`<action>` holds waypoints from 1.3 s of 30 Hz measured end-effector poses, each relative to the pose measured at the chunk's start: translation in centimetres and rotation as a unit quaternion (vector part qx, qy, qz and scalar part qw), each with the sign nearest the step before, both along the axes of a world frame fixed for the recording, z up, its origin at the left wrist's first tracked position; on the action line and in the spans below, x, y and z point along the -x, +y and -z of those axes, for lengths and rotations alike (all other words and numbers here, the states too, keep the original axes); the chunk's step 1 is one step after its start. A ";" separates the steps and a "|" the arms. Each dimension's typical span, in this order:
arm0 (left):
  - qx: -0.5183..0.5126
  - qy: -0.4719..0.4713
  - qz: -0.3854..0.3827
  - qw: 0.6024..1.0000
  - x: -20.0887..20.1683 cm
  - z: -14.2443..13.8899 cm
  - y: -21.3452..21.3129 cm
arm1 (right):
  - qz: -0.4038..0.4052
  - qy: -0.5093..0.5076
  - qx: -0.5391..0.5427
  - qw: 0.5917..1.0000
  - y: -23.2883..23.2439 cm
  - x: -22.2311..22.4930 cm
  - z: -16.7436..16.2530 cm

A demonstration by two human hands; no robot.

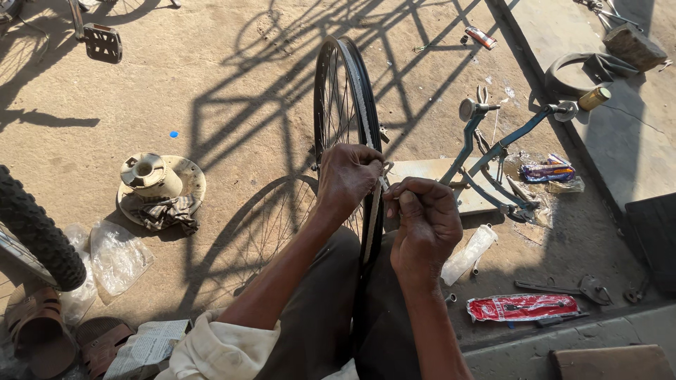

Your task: The person sits on the ground with a bicycle wheel across their lap and works a white strip of rim tape around the wheel rim, pressing and tucking it along the rim by hand. They rotate the wheel as they go and continue seating the strip around the rim until the end of the clip.

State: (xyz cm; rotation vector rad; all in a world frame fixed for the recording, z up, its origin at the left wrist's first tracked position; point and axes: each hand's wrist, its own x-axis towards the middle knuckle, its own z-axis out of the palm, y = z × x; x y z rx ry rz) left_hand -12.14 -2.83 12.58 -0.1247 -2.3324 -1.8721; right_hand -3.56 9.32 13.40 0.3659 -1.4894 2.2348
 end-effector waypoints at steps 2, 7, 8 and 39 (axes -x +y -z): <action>-0.003 0.007 -0.023 1.000 -0.7 -0.1 0.2 | 0.003 0.001 0.006 1.000 0.1 0.2 -0.4; -0.026 -0.007 -0.074 0.997 -2.0 -0.2 0.8 | -0.045 -0.041 0.115 0.991 0.5 0.0 -0.1; -0.032 0.005 -0.071 0.997 -2.0 -0.2 0.8 | -0.044 -0.059 0.121 0.990 0.6 0.1 0.1; -0.044 0.081 -0.156 0.983 -6.7 1.8 0.3 | -0.178 -0.115 -0.015 0.977 3.4 4.1 -4.8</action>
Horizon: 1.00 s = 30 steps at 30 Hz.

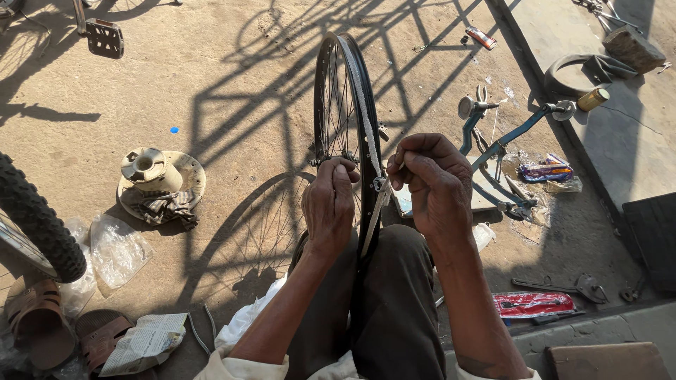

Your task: The person sits on the ground with a bicycle wheel across their lap and works a white strip of rim tape around the wheel rim, pressing and tucking it along the rim by hand. They rotate the wheel as they go and continue seating the strip around the rim until the end of the clip.

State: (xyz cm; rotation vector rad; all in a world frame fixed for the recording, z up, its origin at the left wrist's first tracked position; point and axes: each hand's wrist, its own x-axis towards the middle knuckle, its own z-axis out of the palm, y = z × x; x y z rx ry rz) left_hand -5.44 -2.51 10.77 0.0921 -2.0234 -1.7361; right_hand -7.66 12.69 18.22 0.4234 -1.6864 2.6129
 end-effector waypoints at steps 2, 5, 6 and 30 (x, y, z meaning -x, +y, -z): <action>-0.005 -0.001 0.013 1.000 -1.4 0.6 0.3 | -0.002 0.003 -0.004 1.000 0.1 0.1 0.0; 0.010 -0.021 0.061 0.998 -2.9 1.4 1.3 | -0.015 0.005 -0.009 1.000 0.2 0.2 -0.1; 0.011 -0.017 0.067 0.998 -3.0 1.6 1.7 | -0.019 0.006 -0.012 1.000 0.1 0.3 -0.1; -0.176 -0.127 0.142 0.966 0.7 -1.1 1.5 | -0.053 0.051 -0.056 0.996 0.4 1.1 -0.3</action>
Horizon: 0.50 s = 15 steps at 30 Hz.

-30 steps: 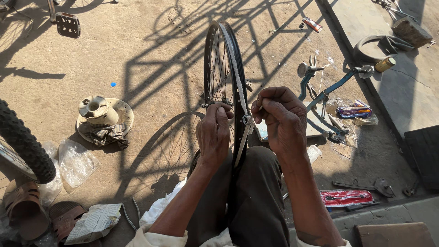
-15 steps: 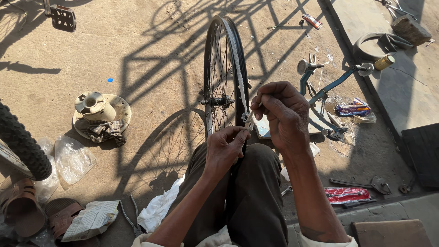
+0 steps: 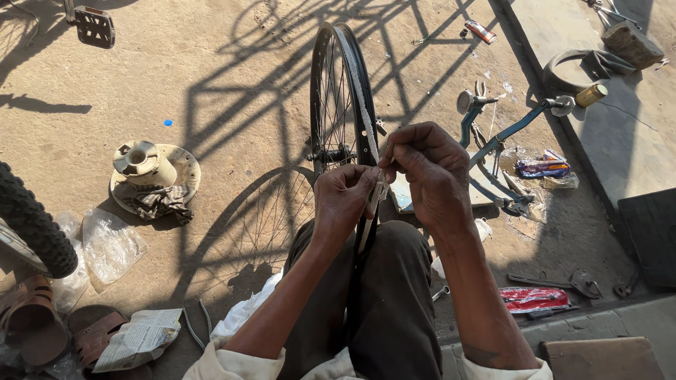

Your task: The person sits on the ground with a bicycle wheel across their lap and works a white strip of rim tape around the wheel rim, pressing and tucking it along the rim by hand. They rotate the wheel as they go and continue seating the strip around the rim until the end of the clip.

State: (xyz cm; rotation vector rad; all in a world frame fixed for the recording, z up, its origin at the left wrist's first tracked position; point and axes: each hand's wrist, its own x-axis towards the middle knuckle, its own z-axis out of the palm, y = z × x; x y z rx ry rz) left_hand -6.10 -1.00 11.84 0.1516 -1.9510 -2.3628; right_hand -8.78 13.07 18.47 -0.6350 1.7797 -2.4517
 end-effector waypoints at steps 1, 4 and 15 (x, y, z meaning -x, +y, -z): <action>0.001 0.006 0.000 1.000 0.0 0.3 0.1 | 0.001 -0.001 -0.004 1.000 -0.1 0.3 0.1; 0.047 0.022 0.009 0.999 0.4 0.8 0.2 | 0.021 -0.008 0.000 1.000 -0.6 3.0 -0.5; 0.067 0.022 -0.009 0.997 2.0 0.3 -0.8 | 0.000 0.059 -0.021 0.998 -1.7 6.1 -3.3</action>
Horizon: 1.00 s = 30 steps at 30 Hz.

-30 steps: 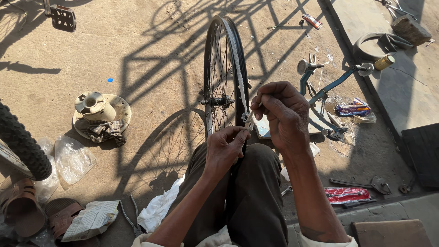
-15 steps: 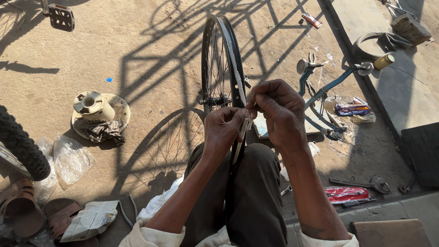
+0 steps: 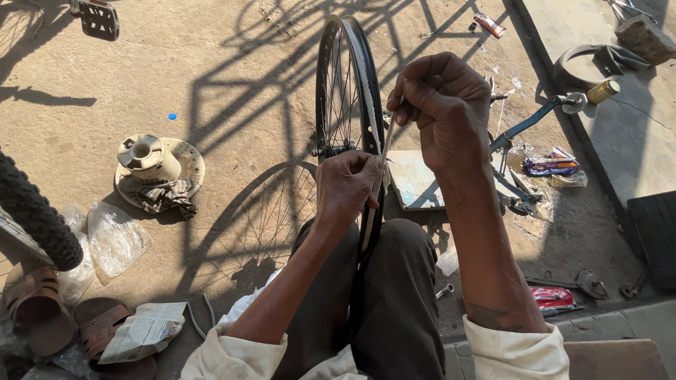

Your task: The person sits on the ground with a bicycle wheel across their lap and works a white strip of rim tape around the wheel rim, pressing and tucking it along the rim by hand. They rotate the wheel as they go and continue seating the strip around the rim until the end of the clip.

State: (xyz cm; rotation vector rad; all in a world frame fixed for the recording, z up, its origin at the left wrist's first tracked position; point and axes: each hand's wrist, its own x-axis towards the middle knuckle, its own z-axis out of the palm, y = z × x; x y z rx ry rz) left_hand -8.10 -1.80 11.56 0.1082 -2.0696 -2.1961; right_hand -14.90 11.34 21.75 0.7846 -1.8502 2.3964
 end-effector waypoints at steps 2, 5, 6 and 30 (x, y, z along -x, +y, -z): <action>-0.002 -0.006 0.001 1.000 0.0 -0.2 0.0 | 0.014 0.013 -0.032 0.999 0.0 -0.5 -0.3; -0.025 -0.027 -0.002 0.999 -0.3 -0.3 0.1 | 0.032 0.023 -0.070 0.997 -0.2 -1.1 -0.5; -0.033 -0.043 -0.002 0.999 -0.5 -0.1 0.0 | 0.030 0.030 -0.071 0.997 -0.3 -1.2 -0.4; -0.148 -0.050 0.032 0.987 -2.9 4.1 1.1 | 0.215 -0.100 -0.020 0.971 3.7 -14.5 14.3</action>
